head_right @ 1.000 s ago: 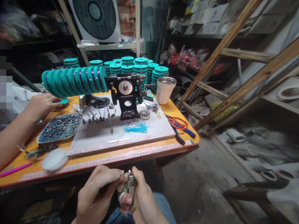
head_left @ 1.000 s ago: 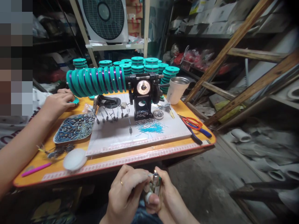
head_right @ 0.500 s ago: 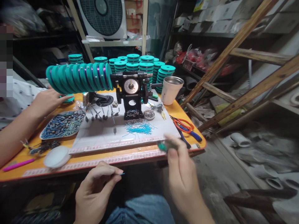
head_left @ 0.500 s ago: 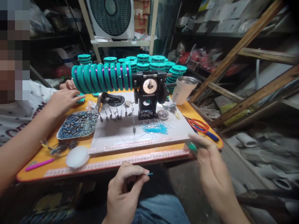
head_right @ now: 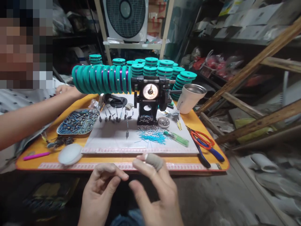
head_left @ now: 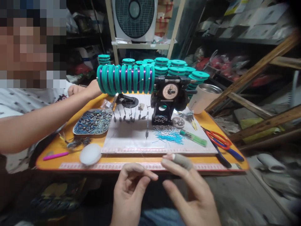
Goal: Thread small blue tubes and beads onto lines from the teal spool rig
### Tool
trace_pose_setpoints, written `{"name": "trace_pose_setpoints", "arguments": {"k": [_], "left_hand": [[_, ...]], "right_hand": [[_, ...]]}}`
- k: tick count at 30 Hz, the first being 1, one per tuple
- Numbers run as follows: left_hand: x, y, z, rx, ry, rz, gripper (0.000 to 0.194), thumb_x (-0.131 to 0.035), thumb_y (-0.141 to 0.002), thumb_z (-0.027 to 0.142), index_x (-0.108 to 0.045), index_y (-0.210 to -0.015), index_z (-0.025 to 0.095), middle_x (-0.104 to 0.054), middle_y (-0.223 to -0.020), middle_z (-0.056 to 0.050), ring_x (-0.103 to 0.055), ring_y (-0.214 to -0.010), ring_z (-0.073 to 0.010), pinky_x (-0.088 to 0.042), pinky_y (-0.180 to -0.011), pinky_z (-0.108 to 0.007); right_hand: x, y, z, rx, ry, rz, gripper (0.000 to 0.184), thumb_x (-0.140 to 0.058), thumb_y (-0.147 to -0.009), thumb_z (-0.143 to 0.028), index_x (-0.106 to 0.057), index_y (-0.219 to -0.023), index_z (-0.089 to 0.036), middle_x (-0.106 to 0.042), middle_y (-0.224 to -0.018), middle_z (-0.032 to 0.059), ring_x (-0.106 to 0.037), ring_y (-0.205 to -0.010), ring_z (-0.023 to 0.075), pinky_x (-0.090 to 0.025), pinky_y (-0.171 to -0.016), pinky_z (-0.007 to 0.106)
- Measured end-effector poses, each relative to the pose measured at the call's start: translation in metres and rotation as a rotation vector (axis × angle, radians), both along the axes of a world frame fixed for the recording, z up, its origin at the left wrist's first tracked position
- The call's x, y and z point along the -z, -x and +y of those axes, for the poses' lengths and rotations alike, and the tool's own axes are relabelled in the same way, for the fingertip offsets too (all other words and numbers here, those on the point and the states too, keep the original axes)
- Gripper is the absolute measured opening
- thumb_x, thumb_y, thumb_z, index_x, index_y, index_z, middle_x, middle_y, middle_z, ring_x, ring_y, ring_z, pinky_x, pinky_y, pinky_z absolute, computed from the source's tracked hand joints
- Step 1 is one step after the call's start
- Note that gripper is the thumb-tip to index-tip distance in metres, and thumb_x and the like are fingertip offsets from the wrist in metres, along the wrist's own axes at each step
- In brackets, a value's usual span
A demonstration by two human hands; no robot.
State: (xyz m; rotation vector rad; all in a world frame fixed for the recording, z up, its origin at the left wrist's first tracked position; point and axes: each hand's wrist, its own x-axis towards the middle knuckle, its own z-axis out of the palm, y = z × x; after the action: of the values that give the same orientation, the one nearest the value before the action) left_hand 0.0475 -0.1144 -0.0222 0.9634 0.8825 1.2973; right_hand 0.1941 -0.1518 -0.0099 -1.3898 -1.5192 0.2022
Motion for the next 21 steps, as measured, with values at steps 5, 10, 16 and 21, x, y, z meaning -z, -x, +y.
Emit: {"name": "trace_pose_setpoints", "arguments": {"k": [5, 10, 16, 21], "left_hand": [[0.006, 0.000, -0.003, 0.005, 0.096, -0.052, 0.026, -0.084, -0.079, 0.037, -0.065, -0.093, 0.026, -0.075, -0.082, 0.006, -0.071, -0.078, -0.0088, -0.056, -0.075, -0.014], [0.009, 0.005, -0.002, -0.035, -0.159, 0.066, 0.014, -0.073, -0.091, 0.037, -0.067, -0.101, 0.030, -0.072, -0.093, 0.003, -0.066, -0.094, -0.0101, -0.051, -0.083, -0.015], [0.008, 0.006, 0.004, -0.067, -0.430, 0.207, 0.022, -0.074, -0.090, 0.028, -0.060, -0.107, 0.028, -0.072, -0.094, 0.001, -0.060, -0.079, -0.0122, -0.046, -0.069, -0.020], [0.012, 0.007, 0.007, -0.081, -0.459, 0.227, 0.011, -0.066, -0.094, 0.022, -0.061, -0.102, 0.028, -0.070, -0.086, 0.001, -0.060, -0.077, -0.0133, -0.044, -0.066, -0.022]], "right_hand": [[0.004, 0.023, 0.004, -0.119, 0.044, 0.310, 0.020, -0.071, -0.089, -0.015, -0.076, -0.099, -0.032, -0.074, -0.105, 0.0018, -0.071, -0.103, 0.0176, -0.058, -0.088, 0.024], [0.000, 0.017, 0.006, -0.097, -0.020, 0.104, 0.028, -0.068, -0.087, -0.006, -0.072, -0.104, -0.028, -0.075, -0.092, -0.0005, -0.072, -0.082, 0.0143, -0.058, -0.076, 0.021], [0.006, 0.020, 0.005, -0.075, -0.067, -0.026, 0.044, -0.067, -0.085, -0.003, -0.060, -0.121, -0.028, -0.073, -0.098, 0.0018, -0.072, -0.085, 0.0169, -0.059, -0.078, 0.024], [0.008, 0.021, 0.005, -0.095, -0.096, -0.097, 0.055, -0.062, -0.088, 0.000, -0.058, -0.134, -0.029, -0.074, -0.103, 0.0032, -0.069, -0.095, 0.0193, -0.056, -0.085, 0.031]]}}
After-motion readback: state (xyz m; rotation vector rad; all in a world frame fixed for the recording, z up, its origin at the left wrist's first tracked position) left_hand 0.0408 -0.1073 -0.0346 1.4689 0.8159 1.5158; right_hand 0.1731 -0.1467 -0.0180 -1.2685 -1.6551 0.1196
